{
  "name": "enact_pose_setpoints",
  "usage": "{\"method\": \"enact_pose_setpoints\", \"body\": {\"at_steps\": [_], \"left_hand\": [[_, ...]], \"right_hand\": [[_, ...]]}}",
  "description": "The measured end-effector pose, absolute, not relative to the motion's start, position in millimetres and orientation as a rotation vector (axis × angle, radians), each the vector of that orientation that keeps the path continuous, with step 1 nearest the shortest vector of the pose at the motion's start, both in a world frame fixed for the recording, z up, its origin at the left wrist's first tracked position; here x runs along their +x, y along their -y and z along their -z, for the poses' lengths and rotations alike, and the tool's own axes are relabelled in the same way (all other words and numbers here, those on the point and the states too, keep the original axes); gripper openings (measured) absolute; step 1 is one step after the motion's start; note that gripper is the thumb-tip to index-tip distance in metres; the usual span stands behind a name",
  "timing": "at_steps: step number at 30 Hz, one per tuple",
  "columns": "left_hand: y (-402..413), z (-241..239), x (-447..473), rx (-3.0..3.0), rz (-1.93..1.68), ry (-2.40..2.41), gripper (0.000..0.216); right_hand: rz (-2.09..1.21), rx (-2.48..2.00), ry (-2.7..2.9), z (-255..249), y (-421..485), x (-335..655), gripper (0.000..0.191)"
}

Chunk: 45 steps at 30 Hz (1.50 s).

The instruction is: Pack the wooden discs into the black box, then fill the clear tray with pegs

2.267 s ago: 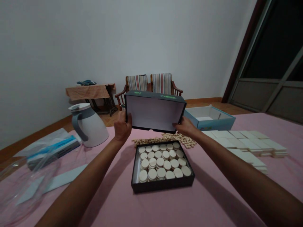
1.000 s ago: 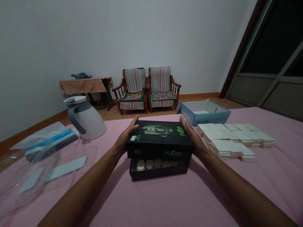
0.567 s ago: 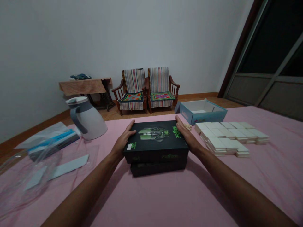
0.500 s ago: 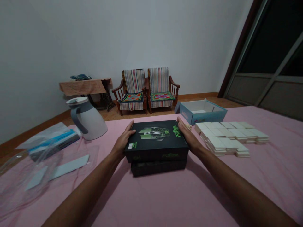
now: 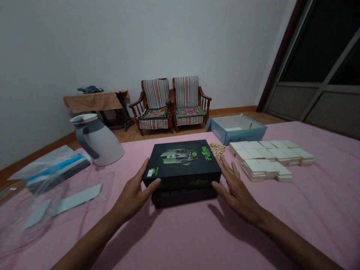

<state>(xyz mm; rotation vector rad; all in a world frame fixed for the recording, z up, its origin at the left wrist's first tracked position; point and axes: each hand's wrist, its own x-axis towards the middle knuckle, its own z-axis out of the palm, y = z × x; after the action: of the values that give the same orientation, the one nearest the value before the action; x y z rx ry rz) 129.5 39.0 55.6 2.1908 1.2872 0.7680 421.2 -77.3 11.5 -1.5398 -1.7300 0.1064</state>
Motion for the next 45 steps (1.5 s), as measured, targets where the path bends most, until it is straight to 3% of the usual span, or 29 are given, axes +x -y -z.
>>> {"method": "enact_pose_setpoints", "body": {"at_steps": [20, 34, 40, 45], "left_hand": [[-32.7, -58.0, 142.4, 2.024, -0.821, -1.285, 0.081], [-18.7, -46.2, 138.5, 1.994, -0.852, -1.190, 0.074], [-26.2, -49.4, 141.3, 2.408, -0.874, -1.093, 0.077], [-27.3, -36.7, 139.4, 2.710, -0.955, -1.000, 0.077]], "right_hand": [[-0.120, -1.526, 1.711, -14.4, 60.5, 427.0, 0.061], [-0.086, -1.533, 1.611, 2.2, 84.6, 414.4, 0.067], [-0.086, -1.380, 1.630, -24.6, 70.6, 413.3, 0.083], [-0.039, -1.364, 1.833, -24.3, 71.0, 412.3, 0.081]]}}
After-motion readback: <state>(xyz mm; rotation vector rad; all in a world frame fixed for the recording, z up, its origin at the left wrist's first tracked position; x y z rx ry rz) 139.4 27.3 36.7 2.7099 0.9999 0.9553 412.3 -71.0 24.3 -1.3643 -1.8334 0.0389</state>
